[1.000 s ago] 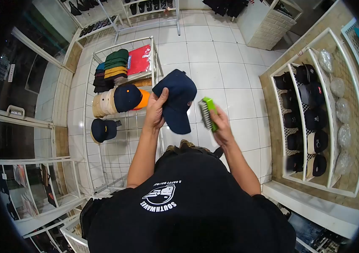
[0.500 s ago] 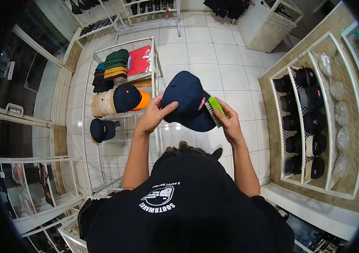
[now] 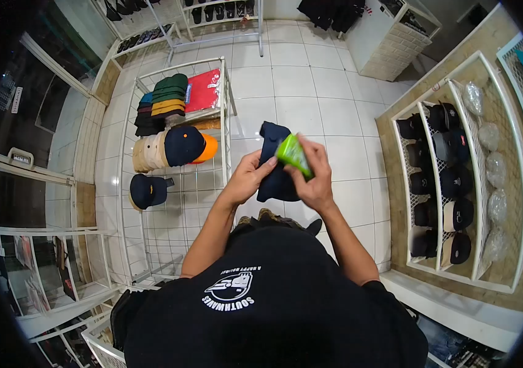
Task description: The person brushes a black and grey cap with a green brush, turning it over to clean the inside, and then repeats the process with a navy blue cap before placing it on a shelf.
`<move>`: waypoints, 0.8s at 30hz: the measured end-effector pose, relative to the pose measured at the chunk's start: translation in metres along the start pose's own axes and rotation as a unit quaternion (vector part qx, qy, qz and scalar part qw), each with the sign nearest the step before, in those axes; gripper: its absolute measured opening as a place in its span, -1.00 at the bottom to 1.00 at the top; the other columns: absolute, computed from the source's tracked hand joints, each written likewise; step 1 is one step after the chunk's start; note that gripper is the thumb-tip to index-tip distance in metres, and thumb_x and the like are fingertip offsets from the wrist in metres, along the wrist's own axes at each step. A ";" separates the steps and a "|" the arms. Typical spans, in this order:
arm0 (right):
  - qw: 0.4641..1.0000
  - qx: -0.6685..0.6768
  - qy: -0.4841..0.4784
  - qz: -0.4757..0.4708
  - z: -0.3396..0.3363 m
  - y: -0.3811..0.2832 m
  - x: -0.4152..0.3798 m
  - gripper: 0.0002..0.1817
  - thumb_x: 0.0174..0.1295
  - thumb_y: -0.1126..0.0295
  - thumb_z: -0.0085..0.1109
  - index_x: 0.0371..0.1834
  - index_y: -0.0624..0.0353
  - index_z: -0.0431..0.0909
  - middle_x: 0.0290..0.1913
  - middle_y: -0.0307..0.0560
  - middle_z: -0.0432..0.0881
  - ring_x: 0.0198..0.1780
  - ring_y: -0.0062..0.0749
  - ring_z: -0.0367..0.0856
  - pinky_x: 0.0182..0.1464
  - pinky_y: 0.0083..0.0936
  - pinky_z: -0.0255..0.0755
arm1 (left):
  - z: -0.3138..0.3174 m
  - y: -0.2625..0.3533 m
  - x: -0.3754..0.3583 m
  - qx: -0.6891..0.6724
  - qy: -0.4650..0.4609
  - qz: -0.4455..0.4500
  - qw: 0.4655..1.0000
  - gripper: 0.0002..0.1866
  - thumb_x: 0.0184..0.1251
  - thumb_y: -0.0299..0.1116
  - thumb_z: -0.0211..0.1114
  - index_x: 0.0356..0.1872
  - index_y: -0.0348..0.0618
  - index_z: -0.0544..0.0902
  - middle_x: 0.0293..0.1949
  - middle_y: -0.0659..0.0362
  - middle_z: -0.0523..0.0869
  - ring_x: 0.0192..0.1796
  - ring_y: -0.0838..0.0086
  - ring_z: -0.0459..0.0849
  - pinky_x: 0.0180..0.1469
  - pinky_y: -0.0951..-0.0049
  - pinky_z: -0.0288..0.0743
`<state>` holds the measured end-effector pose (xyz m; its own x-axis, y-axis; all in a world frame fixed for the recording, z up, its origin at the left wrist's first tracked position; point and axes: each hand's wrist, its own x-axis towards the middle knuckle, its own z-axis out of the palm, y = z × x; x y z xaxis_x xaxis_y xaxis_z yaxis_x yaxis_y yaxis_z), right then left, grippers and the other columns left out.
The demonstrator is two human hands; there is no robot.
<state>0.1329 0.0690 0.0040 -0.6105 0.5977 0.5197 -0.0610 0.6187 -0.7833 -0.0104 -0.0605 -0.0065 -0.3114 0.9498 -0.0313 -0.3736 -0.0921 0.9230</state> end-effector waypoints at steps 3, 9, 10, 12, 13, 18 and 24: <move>0.998 -0.015 -0.060 0.023 -0.010 -0.003 0.007 -0.31 0.16 0.51 0.42 0.43 0.22 0.47 0.11 0.10 0.56 0.16 -0.13 0.57 0.26 -0.34 0.43 | -0.006 0.000 -0.003 0.031 -0.027 -0.030 0.999 -0.68 0.61 -0.36 0.18 0.23 -0.30 0.58 0.02 0.25 0.73 0.01 0.67 0.64 0.12 0.56 0.52; 0.989 -0.047 -0.108 -0.091 -0.010 -0.009 0.010 -0.37 0.21 0.42 0.40 0.41 0.13 0.52 0.02 0.13 0.58 0.05 -0.02 0.61 0.13 -0.30 0.49 | -0.003 -0.002 -0.002 0.084 -0.062 0.005 0.995 -0.70 0.60 -0.42 0.18 0.23 -0.32 0.57 0.00 0.26 0.72 0.00 0.69 0.62 0.10 0.57 0.53; 0.996 -0.007 -0.093 0.007 -0.010 -0.001 0.014 -0.37 0.20 0.41 0.41 0.41 0.12 0.53 0.03 0.13 0.59 0.06 -0.01 0.61 0.16 -0.29 0.48 | -0.007 -0.002 -0.004 0.068 -0.076 -0.058 0.993 -0.71 0.59 -0.43 0.19 0.20 -0.32 0.59 -0.01 0.25 0.73 -0.01 0.68 0.63 0.09 0.58 0.54; 0.990 0.018 -0.063 0.123 -0.009 0.010 0.023 -0.36 0.19 0.40 0.42 0.41 0.12 0.53 0.04 0.14 0.59 0.07 -0.03 0.60 0.21 -0.29 0.45 | -0.004 -0.008 -0.003 0.075 -0.065 -0.067 0.993 -0.71 0.58 -0.43 0.20 0.20 -0.32 0.59 -0.02 0.26 0.73 -0.02 0.68 0.64 0.08 0.58 0.54; 0.990 0.017 -0.062 0.122 -0.010 0.007 0.019 -0.36 0.19 0.40 0.42 0.41 0.12 0.53 0.04 0.14 0.59 0.07 -0.03 0.60 0.21 -0.29 0.45 | -0.004 -0.009 0.000 0.087 -0.055 -0.071 0.992 -0.72 0.58 -0.43 0.20 0.19 -0.32 0.60 -0.03 0.26 0.74 -0.04 0.68 0.64 0.07 0.58 0.54; 0.995 -0.004 -0.100 0.008 -0.008 0.005 0.011 -0.38 0.25 0.39 0.39 0.43 0.15 0.50 0.02 0.11 0.59 0.04 -0.09 0.63 0.14 -0.35 0.48 | -0.010 -0.008 0.000 0.109 -0.060 -0.049 0.991 -0.72 0.56 -0.44 0.23 0.17 -0.32 0.61 -0.04 0.26 0.75 -0.04 0.67 0.66 0.07 0.56 0.57; 0.994 -0.002 -0.103 -0.037 -0.010 -0.001 0.012 -0.38 0.29 0.35 0.37 0.45 0.13 0.48 0.00 0.11 0.60 0.03 -0.11 0.64 0.12 -0.37 0.49 | 0.000 0.003 -0.003 0.036 -0.021 -0.033 0.999 -0.70 0.50 -0.55 0.24 0.19 -0.37 0.58 -0.02 0.24 0.73 -0.02 0.67 0.66 0.07 0.56 0.58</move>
<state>0.1330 0.0805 0.0146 -0.7526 0.4337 0.4955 -0.1090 0.6600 -0.7434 -0.0111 -0.0641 -0.0033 -0.2497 0.9651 -0.0783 -0.3284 -0.0083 0.9445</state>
